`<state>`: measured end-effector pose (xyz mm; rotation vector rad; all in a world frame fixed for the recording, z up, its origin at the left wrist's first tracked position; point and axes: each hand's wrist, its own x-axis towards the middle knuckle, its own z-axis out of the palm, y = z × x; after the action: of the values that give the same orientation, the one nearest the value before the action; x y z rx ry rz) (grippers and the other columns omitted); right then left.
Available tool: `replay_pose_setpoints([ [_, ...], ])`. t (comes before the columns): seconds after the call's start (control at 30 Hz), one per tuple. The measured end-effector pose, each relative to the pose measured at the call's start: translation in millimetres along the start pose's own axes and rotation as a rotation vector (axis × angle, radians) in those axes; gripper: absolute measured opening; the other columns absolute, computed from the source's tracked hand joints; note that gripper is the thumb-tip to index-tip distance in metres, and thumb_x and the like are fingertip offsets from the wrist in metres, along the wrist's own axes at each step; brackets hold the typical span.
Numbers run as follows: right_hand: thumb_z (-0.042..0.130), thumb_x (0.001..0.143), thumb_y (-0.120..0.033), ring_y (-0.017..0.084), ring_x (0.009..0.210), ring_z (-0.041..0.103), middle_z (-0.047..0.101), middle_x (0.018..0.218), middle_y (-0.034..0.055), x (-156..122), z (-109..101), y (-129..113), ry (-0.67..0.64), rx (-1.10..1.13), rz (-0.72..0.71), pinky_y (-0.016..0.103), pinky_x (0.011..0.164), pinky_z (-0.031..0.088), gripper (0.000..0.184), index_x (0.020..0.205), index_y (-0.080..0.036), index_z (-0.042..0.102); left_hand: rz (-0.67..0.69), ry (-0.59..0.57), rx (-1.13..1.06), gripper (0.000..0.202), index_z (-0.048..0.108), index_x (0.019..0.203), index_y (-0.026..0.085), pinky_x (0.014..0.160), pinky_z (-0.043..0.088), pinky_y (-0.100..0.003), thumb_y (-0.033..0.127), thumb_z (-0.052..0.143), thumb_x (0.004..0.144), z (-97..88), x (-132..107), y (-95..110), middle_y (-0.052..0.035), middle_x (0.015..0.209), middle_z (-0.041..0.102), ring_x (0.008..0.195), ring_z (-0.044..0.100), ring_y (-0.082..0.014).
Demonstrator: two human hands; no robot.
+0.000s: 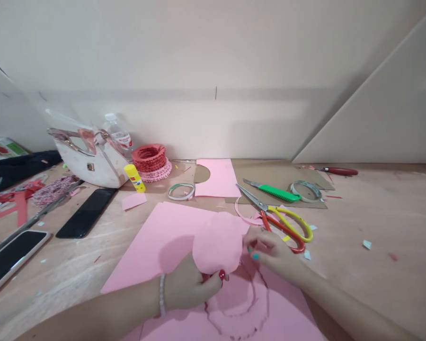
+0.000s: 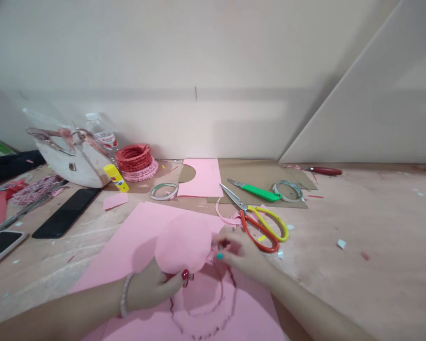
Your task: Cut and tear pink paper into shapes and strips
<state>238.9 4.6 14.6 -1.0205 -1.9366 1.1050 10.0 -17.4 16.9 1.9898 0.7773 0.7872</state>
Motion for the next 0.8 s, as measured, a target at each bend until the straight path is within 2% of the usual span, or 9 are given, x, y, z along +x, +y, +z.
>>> replay_pose_setpoints([
  [0.03, 0.056, 0.079, -0.048, 0.017, 0.074, 0.053, 0.061, 0.083, 0.0056, 0.8, -1.1, 4.2, 0.071, 0.048, 0.049, 0.031, 0.067, 0.045, 0.031, 0.093, -0.021, 0.064, 0.026, -0.030, 0.024, 0.015, 0.058, 0.077, 0.016, 0.068, 0.047, -0.021, 0.017, 0.043, 0.076, -0.2, -0.1, 0.0, -0.0017, 0.069, 0.062, 0.062, 0.054, -0.0115],
  [0.1, 0.059, 0.077, -0.044, 0.016, 0.075, 0.054, 0.061, 0.091, 0.0062, 2.2, -3.0, 9.3, 0.124, 0.163, 0.120, 0.031, 0.068, 0.046, 0.037, 0.106, -0.021, 0.060, 0.066, -0.065, 0.105, 0.016, 0.059, 0.077, 0.016, 0.071, 0.047, -0.021, 0.017, 0.043, 0.076, -0.6, -0.5, -0.3, -0.0022, 0.072, 0.063, 0.066, 0.055, -0.0121],
  [0.13, 0.061, 0.075, -0.043, 0.016, 0.075, 0.054, 0.061, 0.091, 0.0061, 2.5, -3.6, 10.4, 0.116, 0.217, 0.141, 0.031, 0.068, 0.046, 0.037, 0.105, -0.022, 0.061, 0.071, -0.071, 0.153, 0.016, 0.059, 0.076, 0.016, 0.071, 0.046, -0.021, 0.017, 0.043, 0.076, -0.7, -0.8, -1.0, -0.0020, 0.071, 0.063, 0.066, 0.055, -0.0124],
  [0.23, 0.066, 0.071, -0.040, 0.016, 0.073, 0.054, 0.059, 0.079, 0.0041, 1.6, -5.2, 10.6, 0.096, 0.301, 0.139, 0.030, 0.068, 0.046, 0.022, 0.081, -0.020, 0.065, 0.001, -0.087, 0.288, 0.014, 0.056, 0.069, 0.017, 0.063, 0.043, -0.020, 0.019, 0.045, 0.076, -1.4, -2.0, -4.9, 0.0000, 0.060, 0.057, 0.058, 0.051, -0.0117],
  [0.33, 0.068, 0.068, -0.040, 0.014, 0.064, 0.051, 0.056, 0.069, 0.0021, -1.4, -5.9, 12.8, 0.106, 0.349, 0.158, 0.027, 0.058, 0.043, 0.022, 0.069, -0.019, 0.063, -0.040, -0.091, 0.386, 0.014, 0.054, 0.066, 0.017, 0.056, 0.038, -0.019, 0.019, 0.045, 0.076, -2.9, -1.8, -9.5, 0.0004, 0.058, 0.055, 0.052, 0.047, -0.0105],
  [0.43, 0.069, 0.068, -0.043, 0.011, 0.053, 0.048, 0.054, 0.060, -0.0001, -4.1, -4.9, 17.1, 0.052, 0.493, 0.243, 0.024, 0.049, 0.038, 0.027, 0.072, -0.018, 0.062, 0.035, -0.058, 0.481, 0.016, 0.054, 0.066, 0.017, 0.053, 0.034, -0.021, 0.016, 0.042, 0.076, -3.8, -0.6, -12.2, -0.0004, 0.059, 0.054, 0.052, 0.047, -0.0108],
  [0.53, 0.063, 0.072, -0.049, 0.012, 0.051, 0.050, 0.056, 0.058, 0.0007, -4.6, -3.6, 17.9, 0.022, 0.617, 0.302, 0.025, 0.049, 0.039, 0.032, 0.070, -0.017, 0.061, 0.145, -0.045, 0.551, 0.016, 0.056, 0.070, 0.017, 0.054, 0.034, -0.022, 0.014, 0.041, 0.074, -3.7, -0.1, -13.9, -0.0012, 0.059, 0.055, 0.054, 0.049, -0.0121],
  [0.67, 0.066, 0.069, -0.049, 0.011, 0.054, 0.050, 0.057, 0.061, 0.0019, -2.6, -6.2, 12.8, 0.022, 0.464, 0.343, 0.025, 0.052, 0.040, 0.032, 0.064, -0.017, 0.062, 0.200, -0.019, 0.526, 0.014, 0.060, 0.081, 0.017, 0.057, 0.035, -0.023, 0.018, 0.046, 0.076, -4.5, 0.5, -15.6, -0.0030, 0.067, 0.061, 0.059, 0.052, -0.0133],
  [0.8, 0.073, 0.062, -0.042, 0.009, 0.056, 0.047, 0.056, 0.062, 0.0004, 0.3, -11.6, 7.8, -0.014, 0.368, 0.350, 0.023, 0.051, 0.037, 0.028, 0.064, -0.016, 0.062, 0.065, 0.014, 0.400, 0.014, 0.064, 0.085, 0.018, 0.059, 0.037, -0.022, 0.023, 0.051, 0.080, -6.7, 3.9, -13.6, -0.0015, 0.069, 0.063, 0.061, 0.053, -0.0123],
])
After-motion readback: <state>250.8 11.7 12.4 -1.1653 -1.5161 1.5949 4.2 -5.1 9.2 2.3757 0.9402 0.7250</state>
